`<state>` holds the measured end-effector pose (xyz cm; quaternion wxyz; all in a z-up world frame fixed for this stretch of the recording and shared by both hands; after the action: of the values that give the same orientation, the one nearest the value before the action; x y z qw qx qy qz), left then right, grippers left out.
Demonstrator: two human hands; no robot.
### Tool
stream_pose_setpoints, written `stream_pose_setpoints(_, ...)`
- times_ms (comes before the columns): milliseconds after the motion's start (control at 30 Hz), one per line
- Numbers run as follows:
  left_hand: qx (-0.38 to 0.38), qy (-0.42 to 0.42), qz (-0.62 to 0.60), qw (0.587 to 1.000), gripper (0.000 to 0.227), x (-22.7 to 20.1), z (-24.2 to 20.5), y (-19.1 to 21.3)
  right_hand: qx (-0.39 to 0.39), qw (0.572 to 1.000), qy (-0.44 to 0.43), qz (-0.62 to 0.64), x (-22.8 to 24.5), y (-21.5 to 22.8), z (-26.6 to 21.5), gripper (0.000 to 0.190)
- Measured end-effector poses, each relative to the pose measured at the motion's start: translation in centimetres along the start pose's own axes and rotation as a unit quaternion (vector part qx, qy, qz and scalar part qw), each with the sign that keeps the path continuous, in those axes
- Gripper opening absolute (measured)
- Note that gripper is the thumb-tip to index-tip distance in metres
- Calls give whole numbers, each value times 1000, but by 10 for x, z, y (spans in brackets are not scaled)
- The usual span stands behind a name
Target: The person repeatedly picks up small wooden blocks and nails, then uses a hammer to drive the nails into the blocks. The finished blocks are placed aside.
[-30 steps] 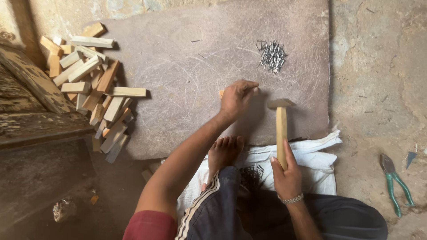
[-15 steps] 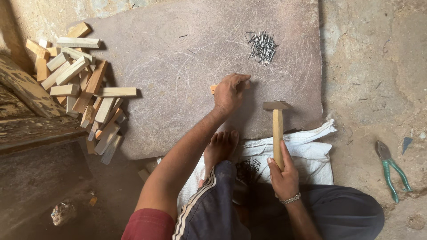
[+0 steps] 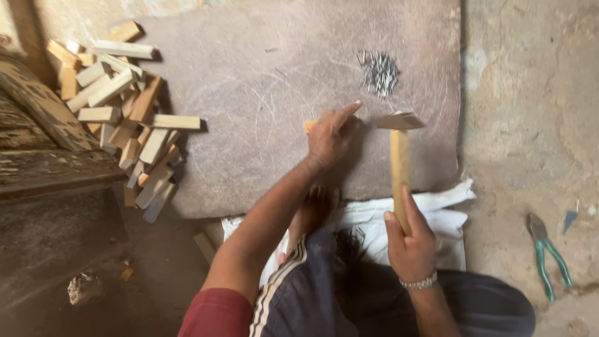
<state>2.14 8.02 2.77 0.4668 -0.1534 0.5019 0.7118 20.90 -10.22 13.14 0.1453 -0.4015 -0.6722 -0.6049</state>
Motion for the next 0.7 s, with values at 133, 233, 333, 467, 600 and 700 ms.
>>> stream_pose_setpoints(133, 7, 36, -35, 999, 74, 5, 0, 0, -59, 976, 192, 81, 53, 4, 2, 49)
stream_pose_setpoints(233, 28, 63, -37, 997, 76, 11, 3, -7, -31, 990, 135, -40, 62, -15, 18, 56)
stream_pose_setpoints(333, 35, 72, -52, 995, 76, 12, -2, -8, 61, 994, -41, -83, 36, -20, 30, 59)
stream_pose_setpoints(467, 23, 40, -95, 994, 91, 3, 5, 6, -83, 973, 216, -21, 60, 20, 7, 43)
stream_pose_setpoints(600, 57, 58, -111, 990, 94, -4, 0, 10, -134, 978, 160, -6, 24, 14, -2, 42)
stream_pose_setpoints(700, 76, 62, -103, 990, 94, 0, 7, 7, -28, 997, -46, -61, -11, -34, 20, 39)
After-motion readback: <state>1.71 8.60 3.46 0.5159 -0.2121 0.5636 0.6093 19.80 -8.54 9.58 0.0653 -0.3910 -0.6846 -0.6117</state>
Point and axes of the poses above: each hand's wrist, its own z-axis towards the middle knuckle, its own y-axis out of the back of the hand, x = y × z, the point moved 8 cm from there along z, towards the middle knuckle, and after that the axes turned 13 degrees about -y, right-handed, at the moved point
